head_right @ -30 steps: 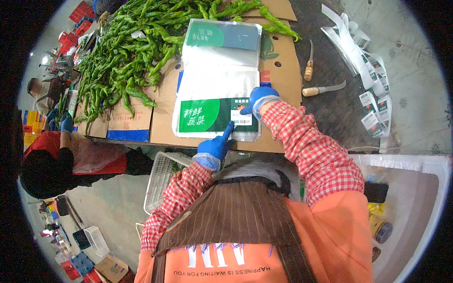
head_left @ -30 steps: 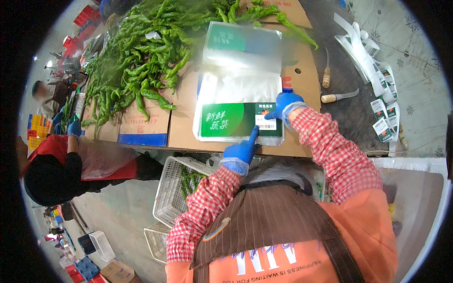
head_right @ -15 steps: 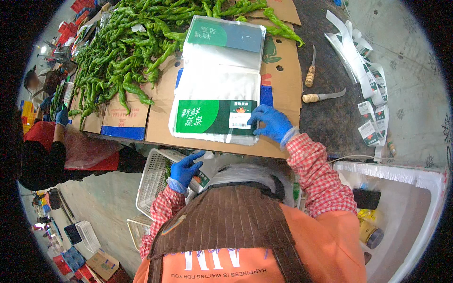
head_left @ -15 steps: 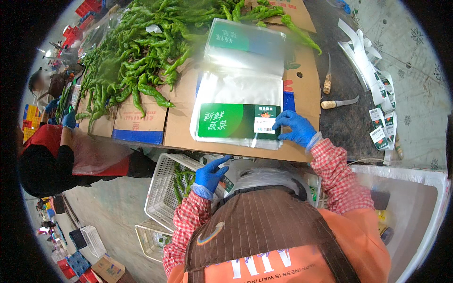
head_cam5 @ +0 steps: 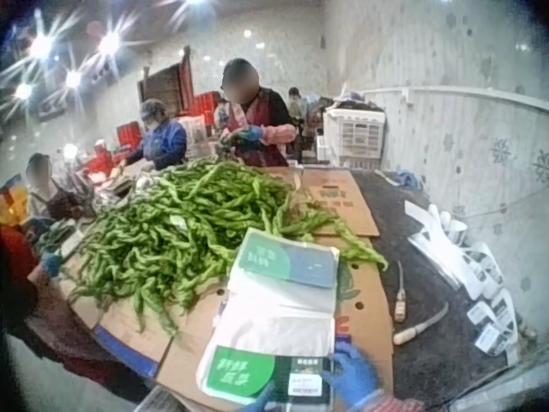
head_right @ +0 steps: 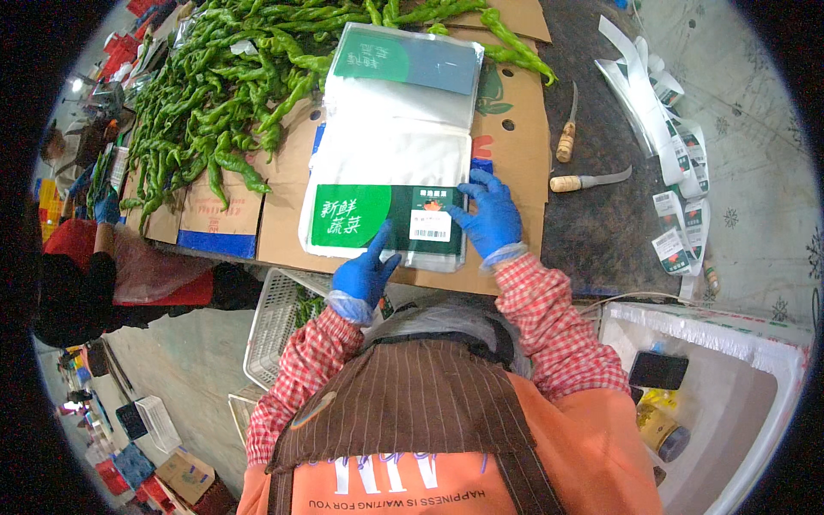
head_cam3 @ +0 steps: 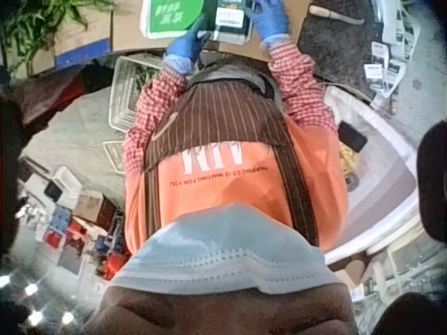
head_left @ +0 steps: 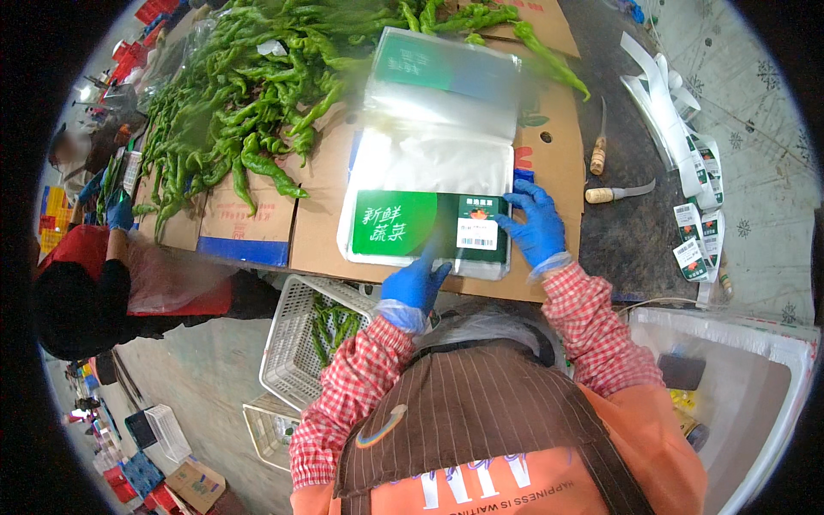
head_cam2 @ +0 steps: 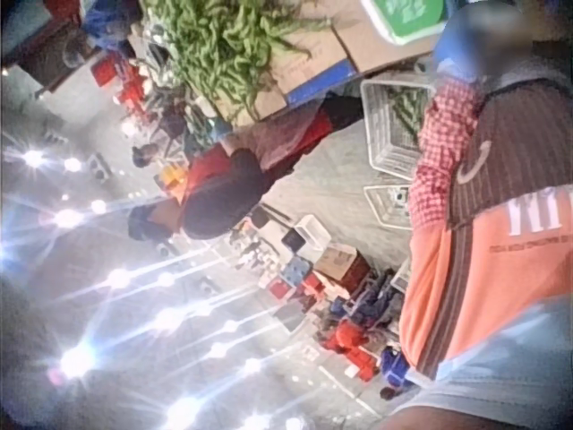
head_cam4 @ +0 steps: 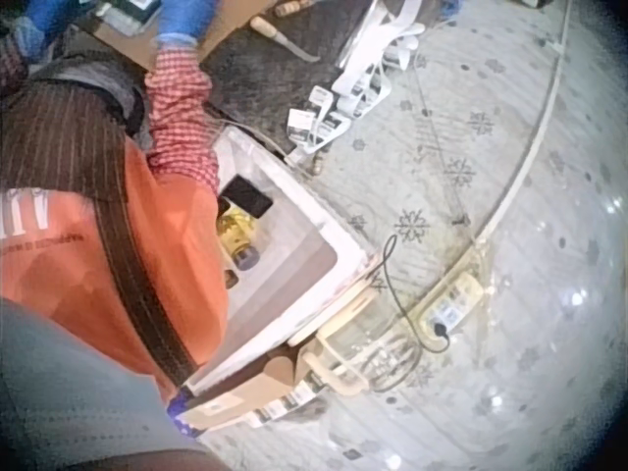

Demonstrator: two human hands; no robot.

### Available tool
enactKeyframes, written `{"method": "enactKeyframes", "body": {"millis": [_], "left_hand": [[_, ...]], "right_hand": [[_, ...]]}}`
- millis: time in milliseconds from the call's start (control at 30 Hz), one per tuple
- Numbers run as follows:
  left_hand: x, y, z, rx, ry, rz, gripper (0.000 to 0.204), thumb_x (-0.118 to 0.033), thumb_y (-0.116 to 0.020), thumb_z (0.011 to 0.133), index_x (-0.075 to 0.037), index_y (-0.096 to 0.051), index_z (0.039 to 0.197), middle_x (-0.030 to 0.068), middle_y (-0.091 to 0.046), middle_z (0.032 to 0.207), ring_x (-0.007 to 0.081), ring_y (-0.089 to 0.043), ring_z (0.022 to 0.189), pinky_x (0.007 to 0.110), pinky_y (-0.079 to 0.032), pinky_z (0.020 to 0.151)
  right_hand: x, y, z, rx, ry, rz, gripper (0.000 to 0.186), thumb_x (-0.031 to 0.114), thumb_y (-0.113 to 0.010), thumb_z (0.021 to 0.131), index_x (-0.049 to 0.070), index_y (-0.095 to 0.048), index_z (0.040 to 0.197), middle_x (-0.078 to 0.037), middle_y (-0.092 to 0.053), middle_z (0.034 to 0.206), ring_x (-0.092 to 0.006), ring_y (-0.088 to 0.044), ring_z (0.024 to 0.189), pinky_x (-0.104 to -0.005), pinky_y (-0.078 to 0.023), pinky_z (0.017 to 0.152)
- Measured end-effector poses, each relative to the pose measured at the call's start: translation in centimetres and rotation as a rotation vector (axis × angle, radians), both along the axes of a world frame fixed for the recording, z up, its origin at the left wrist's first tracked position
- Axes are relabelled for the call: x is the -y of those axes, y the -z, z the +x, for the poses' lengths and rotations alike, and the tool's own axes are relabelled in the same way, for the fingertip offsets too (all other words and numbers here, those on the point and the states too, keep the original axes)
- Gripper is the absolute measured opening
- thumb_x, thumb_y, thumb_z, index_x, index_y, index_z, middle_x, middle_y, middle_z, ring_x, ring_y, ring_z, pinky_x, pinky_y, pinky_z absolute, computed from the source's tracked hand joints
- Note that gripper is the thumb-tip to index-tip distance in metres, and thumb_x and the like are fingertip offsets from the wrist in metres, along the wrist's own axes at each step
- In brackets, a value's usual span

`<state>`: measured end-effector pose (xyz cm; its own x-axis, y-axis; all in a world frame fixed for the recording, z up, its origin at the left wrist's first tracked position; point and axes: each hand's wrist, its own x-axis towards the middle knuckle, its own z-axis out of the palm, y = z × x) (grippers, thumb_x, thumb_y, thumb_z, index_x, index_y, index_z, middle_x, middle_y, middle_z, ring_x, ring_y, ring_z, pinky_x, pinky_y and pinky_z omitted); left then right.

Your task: The person repeatedly picks small printed labels and sticks them onto the front of clear plastic trays on a workbench. The person handles each label one at a time, peels the backing, and presses the label onto the tray surface. A coworker is visible in the background handling green peppers.

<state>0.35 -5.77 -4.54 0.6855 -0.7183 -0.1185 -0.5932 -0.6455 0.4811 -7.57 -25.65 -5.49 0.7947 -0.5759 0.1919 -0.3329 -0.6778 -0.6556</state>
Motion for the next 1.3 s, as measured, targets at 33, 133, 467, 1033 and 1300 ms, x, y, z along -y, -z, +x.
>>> {"method": "enactKeyframes", "body": {"millis": [33, 133, 467, 1033, 1300], "left_hand": [[0.5, 0.2, 0.1, -0.068, -0.016, 0.037, 0.057, -0.029, -0.055, 0.074, -0.025, -0.027, 0.124, 0.0116, -0.054, 0.060, 0.0275, -0.054, 0.052, 0.035, -0.042, 0.048], [0.9, 0.7, 0.2, -0.107, -0.011, 0.093, 0.059, -0.030, -0.054, 0.075, -0.025, -0.024, 0.125, 0.0123, -0.055, 0.062, 0.0282, -0.054, 0.055, 0.036, -0.042, 0.050], [0.6, 1.3, 0.4, -0.192, -0.012, 0.105, 0.062, -0.031, -0.054, 0.075, -0.024, -0.020, 0.126, 0.0138, -0.058, 0.075, 0.0294, -0.057, 0.066, 0.035, -0.044, 0.056], [0.9, 1.3, 0.7, -0.261, 0.040, 0.162, 0.063, -0.041, -0.046, 0.077, -0.029, -0.009, 0.127, 0.0188, -0.054, 0.092, 0.0347, -0.054, 0.078, 0.041, -0.043, 0.065], [1.2, 0.8, 0.6, -0.158, 0.063, 0.205, 0.060, -0.031, -0.050, 0.077, -0.026, -0.017, 0.126, 0.0122, -0.059, 0.080, 0.0292, -0.057, 0.069, 0.036, -0.044, 0.059]], "right_hand": [[-0.3, 0.3, 0.2, -0.019, 0.031, 0.033, 0.034, 0.021, -0.067, 0.060, 0.004, -0.056, 0.087, -0.009, -0.044, 0.109, -0.0270, -0.041, 0.098, -0.0351, -0.036, 0.083], [-1.2, 0.9, 0.6, 0.057, 0.043, -0.014, 0.030, 0.018, -0.067, 0.059, 0.004, -0.056, 0.083, -0.009, -0.044, 0.109, -0.0266, -0.043, 0.096, -0.0347, -0.037, 0.082], [-1.3, -0.1, 1.1, 0.039, 0.092, -0.127, 0.041, 0.018, -0.065, 0.060, 0.002, -0.050, 0.094, -0.011, -0.040, 0.113, -0.0286, -0.040, 0.098, -0.0360, -0.034, 0.083], [-2.5, 0.7, 0.1, 0.033, 0.051, -0.114, 0.057, 0.019, -0.064, 0.062, -0.002, -0.042, 0.110, -0.011, -0.036, 0.120, -0.0283, -0.035, 0.105, -0.0344, -0.030, 0.089], [-2.8, 0.6, -0.1, -0.143, 0.008, -0.223, 0.062, 0.025, -0.063, 0.064, -0.003, -0.038, 0.113, -0.014, -0.031, 0.123, -0.0289, -0.033, 0.108, -0.0347, -0.028, 0.091]]}}
